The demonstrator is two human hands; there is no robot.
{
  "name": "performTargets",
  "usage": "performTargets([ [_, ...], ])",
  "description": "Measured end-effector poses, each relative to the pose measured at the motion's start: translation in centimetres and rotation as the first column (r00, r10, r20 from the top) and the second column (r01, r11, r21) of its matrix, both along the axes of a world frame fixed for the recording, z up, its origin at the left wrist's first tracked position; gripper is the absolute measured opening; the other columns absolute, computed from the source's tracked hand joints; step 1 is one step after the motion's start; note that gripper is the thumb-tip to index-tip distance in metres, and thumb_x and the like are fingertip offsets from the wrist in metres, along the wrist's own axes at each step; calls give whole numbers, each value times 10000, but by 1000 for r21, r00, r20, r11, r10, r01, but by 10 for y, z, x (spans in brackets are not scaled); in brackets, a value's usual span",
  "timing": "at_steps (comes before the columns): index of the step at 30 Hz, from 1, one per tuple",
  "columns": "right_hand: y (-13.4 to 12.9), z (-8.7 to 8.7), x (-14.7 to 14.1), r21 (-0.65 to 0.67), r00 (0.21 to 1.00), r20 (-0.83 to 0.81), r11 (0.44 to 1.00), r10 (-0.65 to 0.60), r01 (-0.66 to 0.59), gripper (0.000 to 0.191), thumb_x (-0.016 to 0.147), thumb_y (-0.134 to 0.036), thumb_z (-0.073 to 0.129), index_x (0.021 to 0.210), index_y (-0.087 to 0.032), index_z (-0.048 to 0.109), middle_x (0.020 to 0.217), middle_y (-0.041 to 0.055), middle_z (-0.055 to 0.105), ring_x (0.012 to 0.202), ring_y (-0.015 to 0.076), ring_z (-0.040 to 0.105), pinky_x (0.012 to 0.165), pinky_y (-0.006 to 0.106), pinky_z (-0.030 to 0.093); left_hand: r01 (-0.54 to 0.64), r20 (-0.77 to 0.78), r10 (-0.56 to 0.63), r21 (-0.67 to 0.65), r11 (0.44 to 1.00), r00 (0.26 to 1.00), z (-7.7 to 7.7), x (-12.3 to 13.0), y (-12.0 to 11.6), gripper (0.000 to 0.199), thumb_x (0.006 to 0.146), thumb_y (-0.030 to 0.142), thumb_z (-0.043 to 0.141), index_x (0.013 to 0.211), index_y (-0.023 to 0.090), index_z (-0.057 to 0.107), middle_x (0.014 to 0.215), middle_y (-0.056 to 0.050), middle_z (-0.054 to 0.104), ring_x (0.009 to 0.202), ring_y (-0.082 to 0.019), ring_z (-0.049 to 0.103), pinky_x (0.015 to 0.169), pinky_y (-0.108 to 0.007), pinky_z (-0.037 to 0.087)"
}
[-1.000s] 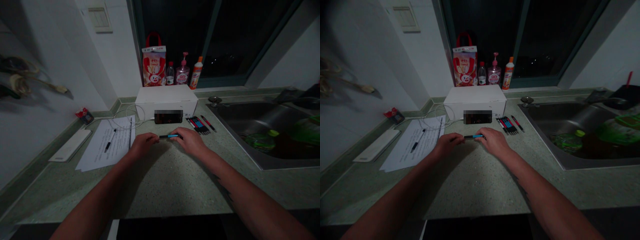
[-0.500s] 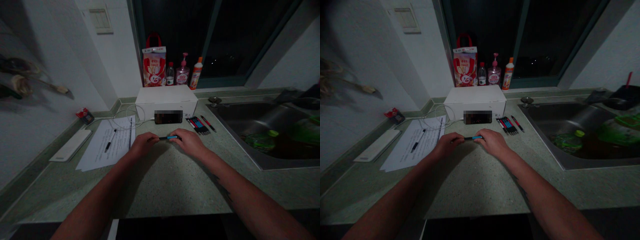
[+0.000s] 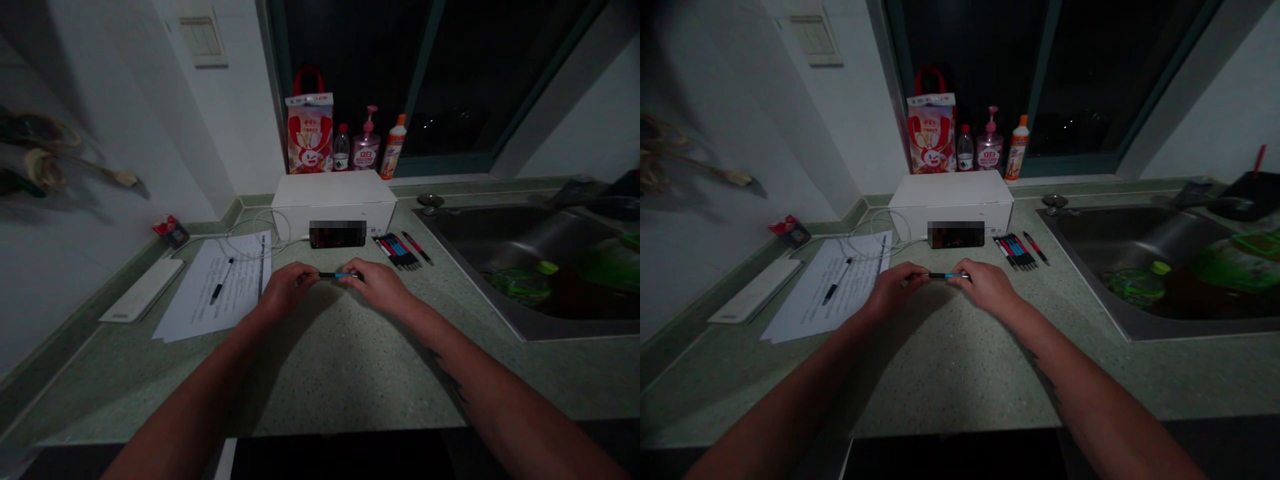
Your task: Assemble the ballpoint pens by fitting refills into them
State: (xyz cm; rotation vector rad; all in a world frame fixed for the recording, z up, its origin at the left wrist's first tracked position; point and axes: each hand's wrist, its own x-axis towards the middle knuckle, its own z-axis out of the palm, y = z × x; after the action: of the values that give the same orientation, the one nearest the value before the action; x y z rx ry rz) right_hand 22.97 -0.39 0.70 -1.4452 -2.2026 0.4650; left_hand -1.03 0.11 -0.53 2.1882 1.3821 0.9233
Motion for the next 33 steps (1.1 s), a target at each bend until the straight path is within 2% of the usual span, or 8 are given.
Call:
performTargets([
  [6, 0, -3, 2, 29, 999, -32, 999, 39, -38, 131, 959, -329, 606, 959, -248, 709, 910, 30, 763, 813, 208, 679, 687, 305, 429, 25, 22, -26, 32, 999, 999, 1, -1, -2, 202, 909, 335, 611, 941, 205, 763, 841, -50, 734, 771, -193, 644, 734, -324, 487],
  [12, 1, -6, 1, -36, 994, -75, 996, 84, -87, 183, 977, -305, 564, 892, -244, 715, 782, 8, 737, 707, 175, 653, 650, 286, 424, 55, 18, -57, 58, 997, 998, 6, -2, -4, 213, 913, 343, 601, 939, 202, 760, 864, -54, 737, 800, -189, 652, 749, -322, 490],
  [16, 5, -6, 3, -17, 981, -189, 998, 50, -54, 156, 940, -343, 615, 909, -240, 728, 864, 26, 756, 790, 195, 679, 705, 309, 460, 17, 26, -18, 49, 999, 999, 5, 0, -2, 202, 901, 333, 599, 927, 190, 740, 839, -47, 715, 755, -173, 626, 722, -308, 489],
  [21, 16, -6, 10, -39, 825, -553, 993, -114, 111, 250, 795, -414, 743, 932, -208, 705, 734, 6, 684, 647, 170, 621, 620, 306, 493, -54, 68, 56, -30, 998, 996, -1, 3, -2, 179, 880, 321, 598, 923, 186, 708, 856, -52, 714, 746, -172, 620, 720, -311, 491],
  [24, 18, -4, 8, -79, 704, -703, 995, -99, 61, 289, 755, -429, 769, 940, -216, 703, 743, -3, 668, 633, 159, 623, 612, 313, 539, 41, 63, -34, -119, 992, 997, -5, 9, -7, 194, 882, 344, 596, 925, 195, 712, 850, -56, 720, 751, -185, 630, 710, -318, 489],
  [27, 15, -2, 1, -117, 600, -796, 993, -76, -29, 369, 768, -418, 762, 1089, -254, 682, 740, -28, 654, 662, 165, 660, 625, 321, 589, 156, 59, -146, -243, 957, 987, -5, 19, -16, 204, 887, 347, 582, 922, 197, 717, 864, -56, 727, 743, -187, 633, 689, -315, 488],
  [30, 12, -4, -5, -124, 553, -829, 991, -76, -50, 452, 772, -406, 761, 1186, -277, 633, 656, -71, 589, 612, 157, 653, 586, 310, 596, 207, 84, -191, -299, 932, 978, -5, 28, -23, 200, 876, 349, 597, 896, 185, 708, 813, -45, 717, 698, -174, 618, 655, -300, 476],
  [33, 12, -6, -6, -108, 568, -820, 994, -72, -31, 381, 777, -406, 753, 1114, -263, 645, 667, -66, 605, 593, 146, 649, 583, 302, 590, 218, 90, -199, -305, 927, 976, -6, 32, -24, 197, 870, 351, 609, 890, 179, 704, 800, -40, 717, 687, -167, 614, 650, -295, 476],
])
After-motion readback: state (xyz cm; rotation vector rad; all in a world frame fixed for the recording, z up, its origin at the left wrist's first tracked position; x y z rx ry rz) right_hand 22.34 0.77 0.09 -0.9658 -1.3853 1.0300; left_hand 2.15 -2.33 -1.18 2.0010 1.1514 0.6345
